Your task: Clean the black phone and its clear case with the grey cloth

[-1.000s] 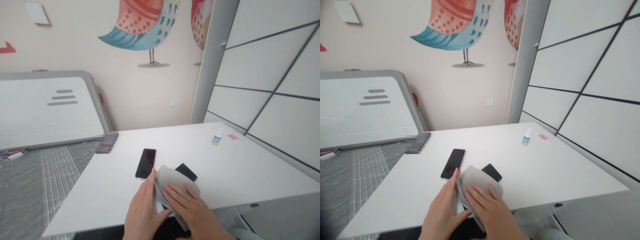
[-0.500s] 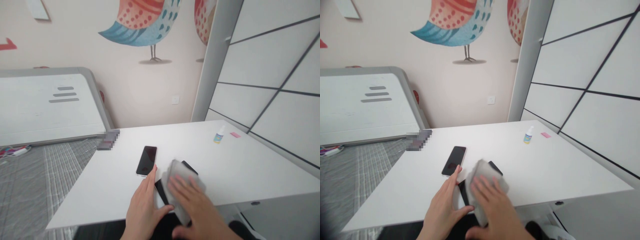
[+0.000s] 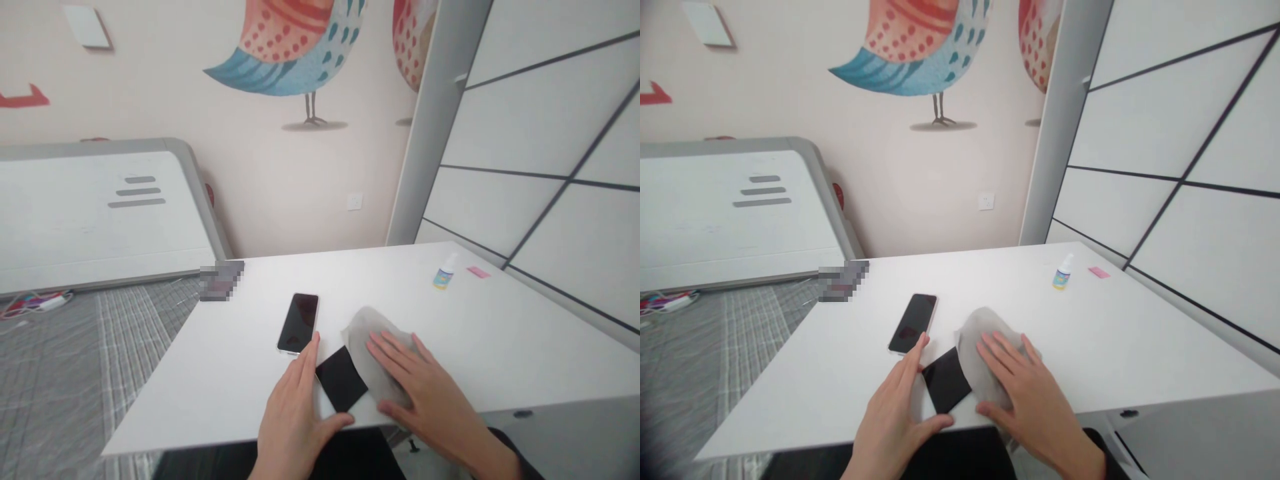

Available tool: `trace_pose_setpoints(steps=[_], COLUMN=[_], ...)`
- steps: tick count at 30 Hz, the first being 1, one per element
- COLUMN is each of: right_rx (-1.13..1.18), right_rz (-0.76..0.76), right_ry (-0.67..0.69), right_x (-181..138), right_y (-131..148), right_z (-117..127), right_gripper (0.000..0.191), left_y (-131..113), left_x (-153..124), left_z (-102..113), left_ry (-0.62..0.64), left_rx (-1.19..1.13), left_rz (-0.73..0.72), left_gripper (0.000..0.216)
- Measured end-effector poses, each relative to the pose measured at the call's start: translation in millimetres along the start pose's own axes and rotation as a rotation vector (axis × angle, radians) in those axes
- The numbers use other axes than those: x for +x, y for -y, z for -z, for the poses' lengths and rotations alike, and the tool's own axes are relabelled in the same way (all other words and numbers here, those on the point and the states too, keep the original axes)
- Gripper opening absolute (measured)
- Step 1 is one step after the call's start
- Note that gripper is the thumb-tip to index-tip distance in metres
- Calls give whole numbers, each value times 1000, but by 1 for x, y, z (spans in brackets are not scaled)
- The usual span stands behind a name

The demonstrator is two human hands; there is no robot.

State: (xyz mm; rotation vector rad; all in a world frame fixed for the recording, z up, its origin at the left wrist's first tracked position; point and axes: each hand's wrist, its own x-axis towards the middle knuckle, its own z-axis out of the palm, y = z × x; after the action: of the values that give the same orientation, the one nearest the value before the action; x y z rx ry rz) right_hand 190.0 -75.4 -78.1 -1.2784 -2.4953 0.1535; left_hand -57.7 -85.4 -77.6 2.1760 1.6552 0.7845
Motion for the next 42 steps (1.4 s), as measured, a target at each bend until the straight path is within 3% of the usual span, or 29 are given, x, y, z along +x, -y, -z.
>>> trace_pose_setpoints(steps=[4, 9, 12, 13, 17, 21, 25, 26, 29, 30, 34, 38, 40, 42], right_rx=[88, 24, 117, 118, 13, 172, 79, 77, 182, 186, 46, 31, -50, -128], right_rz=[223, -36, 183, 180, -86, 115, -132, -127, 109, 121, -59, 214, 127, 16], right_ry=[112, -18, 31, 46, -24, 109, 78, 69, 124, 126, 15, 34, -55, -174], right_x=[-1, 5, 12, 14, 20, 25, 31, 31, 32, 32, 26, 9, 1, -3], right_y=[3, 8, 11, 11, 8, 18, 20, 21, 25, 25, 15, -3, -9, -11], right_z=[0, -4, -9, -10, -8, -5, 0, 0, -3, -3, -5, -8, -10, -12], right_gripper=[85, 90, 94, 91, 87, 93, 82, 86, 93, 91, 85, 88, 82, 88], left_y=[0, 1, 3, 3, 1, 0, -1, -1, -2, -3, -3, -2, -2, -2], left_x=[1, 1, 0, 0, 1, 2, 2, 2, 2, 2, 2, 3, 2, 2], left_z=[0, 0, -1, 0, 1, 0, -1, -1, -1, -1, -1, 0, 0, 1], left_ry=[5, 7, -21, -22, 4, -2, 14, 13, -2, -3, 15, 21, 21, 18], left_rx=[-7, -15, -20, -22, -30, -41, -54, -55, -50, -50, -57, -37, -29, -27], left_rz=[-12, 7, -32, -36, 17, 10, 42, 45, 42, 45, 63, 24, 25, 35], left_gripper=[122, 118, 115, 115, 116, 116, 118, 117, 113, 113, 117, 119, 121, 121])
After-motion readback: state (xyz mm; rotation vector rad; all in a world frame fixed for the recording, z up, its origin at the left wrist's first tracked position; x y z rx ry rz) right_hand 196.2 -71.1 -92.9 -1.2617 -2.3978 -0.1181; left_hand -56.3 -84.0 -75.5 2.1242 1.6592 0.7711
